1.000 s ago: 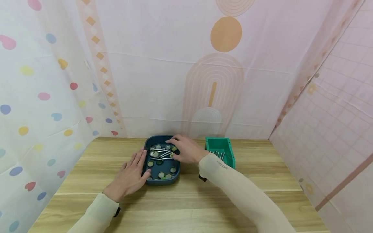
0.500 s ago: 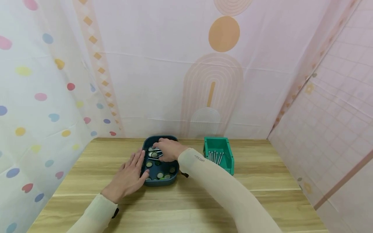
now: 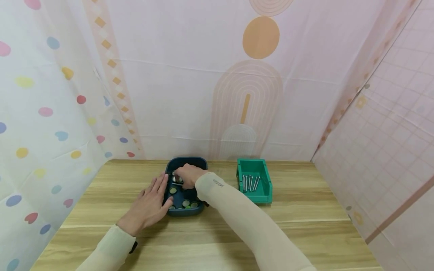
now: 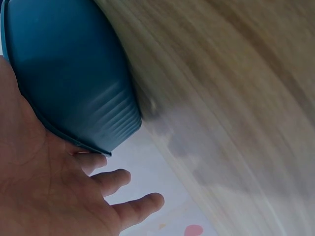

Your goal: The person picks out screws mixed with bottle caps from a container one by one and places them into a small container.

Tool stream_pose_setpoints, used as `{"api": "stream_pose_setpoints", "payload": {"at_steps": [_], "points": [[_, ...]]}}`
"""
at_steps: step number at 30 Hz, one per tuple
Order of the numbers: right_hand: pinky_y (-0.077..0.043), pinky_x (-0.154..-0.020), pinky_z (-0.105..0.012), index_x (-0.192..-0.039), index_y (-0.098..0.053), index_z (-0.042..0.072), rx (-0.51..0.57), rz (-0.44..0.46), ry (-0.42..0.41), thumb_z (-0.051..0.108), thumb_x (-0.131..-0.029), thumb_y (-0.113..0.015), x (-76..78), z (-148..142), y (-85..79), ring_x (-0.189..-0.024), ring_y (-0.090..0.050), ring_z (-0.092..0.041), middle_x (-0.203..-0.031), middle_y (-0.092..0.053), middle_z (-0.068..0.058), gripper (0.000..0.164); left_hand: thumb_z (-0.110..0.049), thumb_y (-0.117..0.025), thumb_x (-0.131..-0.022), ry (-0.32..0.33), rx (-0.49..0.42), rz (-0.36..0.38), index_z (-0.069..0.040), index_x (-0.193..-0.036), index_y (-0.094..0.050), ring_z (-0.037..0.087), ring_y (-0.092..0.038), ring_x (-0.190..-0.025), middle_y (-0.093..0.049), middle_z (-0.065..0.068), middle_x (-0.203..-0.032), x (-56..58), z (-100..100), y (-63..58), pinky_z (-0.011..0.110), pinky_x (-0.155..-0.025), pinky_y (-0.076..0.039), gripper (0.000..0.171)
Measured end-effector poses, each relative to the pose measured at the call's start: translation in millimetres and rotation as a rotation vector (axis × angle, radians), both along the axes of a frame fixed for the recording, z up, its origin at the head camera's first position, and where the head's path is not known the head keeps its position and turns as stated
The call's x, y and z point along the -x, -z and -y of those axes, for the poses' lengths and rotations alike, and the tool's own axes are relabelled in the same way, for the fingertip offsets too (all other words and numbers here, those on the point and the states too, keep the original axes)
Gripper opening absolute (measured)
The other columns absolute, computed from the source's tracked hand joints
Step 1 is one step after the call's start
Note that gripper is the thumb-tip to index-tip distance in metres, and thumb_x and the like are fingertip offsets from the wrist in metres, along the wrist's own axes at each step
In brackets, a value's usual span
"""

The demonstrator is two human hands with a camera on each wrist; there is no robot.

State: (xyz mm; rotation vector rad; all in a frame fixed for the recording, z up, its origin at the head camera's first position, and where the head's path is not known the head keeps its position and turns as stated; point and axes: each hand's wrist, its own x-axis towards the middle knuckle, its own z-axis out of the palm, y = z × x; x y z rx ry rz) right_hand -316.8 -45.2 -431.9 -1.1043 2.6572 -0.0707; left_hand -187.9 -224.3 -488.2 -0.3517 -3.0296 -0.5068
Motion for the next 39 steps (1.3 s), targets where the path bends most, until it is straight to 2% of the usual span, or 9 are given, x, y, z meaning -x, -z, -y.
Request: {"api": "stream_pose_setpoints", "payload": {"at_steps": [5, 8, 12, 16, 19, 22, 29, 34, 39], "points": [[-0.065, -0.109, -0.026, -0.147, -0.079, 0.018, -0.016, -0.007, 0.028, 0.012, -0.107, -0.086, -5.3, 3.6, -0.8, -0.123, -0.079, -0.008, -0.142, -0.082, 0.003, 0.040, -0.044, -0.054, -0.121, -0.002, -0.003, 0.005, 0.001, -0.185, -0.020, 0.058, -0.024, -0.178, -0.015, 0.026, -0.195, 0.1, 0.3, 0.8, 0.089, -0.131, -0.034, 0.085], [-0.064, -0.099, -0.024, -0.137, -0.082, 0.018, -0.028, -0.016, 0.028, 0.008, -0.107, -0.085, -6.7, 5.8, -0.5, -0.108, -0.077, -0.008, -0.126, -0.084, 0.004, 0.032, -0.044, -0.054, -0.121, -0.004, -0.004, 0.002, 0.001, -0.185, -0.020, 0.057, -0.024, -0.178, -0.015, 0.026, -0.195, -0.2, 0.0, 1.1, 0.088, -0.131, -0.034, 0.085], [-0.057, -0.082, -0.025, -0.121, -0.082, 0.017, -0.052, -0.040, 0.035, 0.006, -0.107, -0.084, -5.0, 9.9, 3.1, -0.090, -0.068, -0.009, -0.103, -0.077, 0.006, 0.018, -0.045, -0.054, -0.121, -0.005, 0.000, -0.005, 0.001, -0.185, -0.020, 0.057, -0.026, -0.178, -0.016, 0.026, -0.195, -0.6, -0.3, 0.8, 0.088, -0.130, -0.035, 0.086], [-0.055, -0.076, -0.025, -0.115, -0.082, 0.018, -0.084, -0.071, 0.036, 0.009, -0.107, -0.085, -3.3, 14.2, 5.9, -0.082, -0.067, -0.009, -0.095, -0.074, 0.007, 0.012, -0.047, -0.054, -0.121, -0.007, 0.005, -0.009, 0.000, -0.185, -0.021, 0.057, -0.027, -0.177, -0.017, 0.025, -0.195, -0.7, -0.4, 0.7, 0.087, -0.131, -0.035, 0.086], [-0.058, -0.076, -0.025, -0.117, -0.081, 0.018, -0.103, -0.083, 0.030, 0.012, -0.108, -0.085, -4.0, 14.6, 6.1, -0.082, -0.069, -0.009, -0.098, -0.076, 0.007, 0.012, -0.047, -0.053, -0.121, -0.007, 0.009, -0.009, 0.000, -0.185, -0.021, 0.057, -0.027, -0.178, -0.017, 0.025, -0.195, -0.8, -0.5, 0.8, 0.087, -0.131, -0.036, 0.086], [-0.061, -0.081, -0.025, -0.123, -0.079, 0.018, -0.109, -0.085, 0.018, 0.015, -0.108, -0.085, -5.3, 11.3, 6.1, -0.088, -0.070, -0.007, -0.106, -0.079, 0.006, 0.016, -0.047, -0.053, -0.121, -0.008, 0.012, -0.007, 0.000, -0.185, -0.021, 0.057, -0.026, -0.178, -0.017, 0.025, -0.195, -1.1, -0.5, 0.9, 0.087, -0.131, -0.036, 0.086], [-0.066, -0.096, -0.026, -0.134, -0.083, 0.016, -0.039, -0.047, -0.007, 0.014, -0.106, -0.088, -4.5, -7.2, 3.2, -0.107, -0.076, -0.009, -0.129, -0.083, 0.001, 0.029, -0.048, -0.054, -0.121, -0.014, 0.006, -0.004, 0.000, -0.185, -0.021, 0.057, -0.027, -0.178, -0.018, 0.025, -0.195, -0.9, -2.2, 0.1, 0.087, -0.131, -0.035, 0.087], [-0.066, -0.103, -0.028, -0.138, -0.083, 0.014, -0.007, -0.054, -0.054, 0.017, -0.107, -0.086, 1.8, -19.4, 3.1, -0.118, -0.077, -0.011, -0.135, -0.082, 0.000, 0.031, -0.048, -0.054, -0.121, -0.014, 0.004, -0.001, 0.000, -0.185, -0.021, 0.057, -0.026, -0.178, -0.017, 0.025, -0.195, 0.0, -3.5, -1.3, 0.087, -0.131, -0.035, 0.087], [-0.065, -0.110, -0.029, -0.144, -0.084, 0.015, 0.022, -0.031, -0.049, 0.017, -0.106, -0.085, 0.5, -28.7, 0.8, -0.130, -0.077, -0.014, -0.143, -0.083, 0.000, 0.037, -0.048, -0.054, -0.120, -0.012, 0.005, -0.001, 0.001, -0.185, -0.021, 0.057, -0.026, -0.178, -0.017, 0.025, -0.195, 0.9, -4.5, -1.9, 0.087, -0.131, -0.034, 0.087]]}}
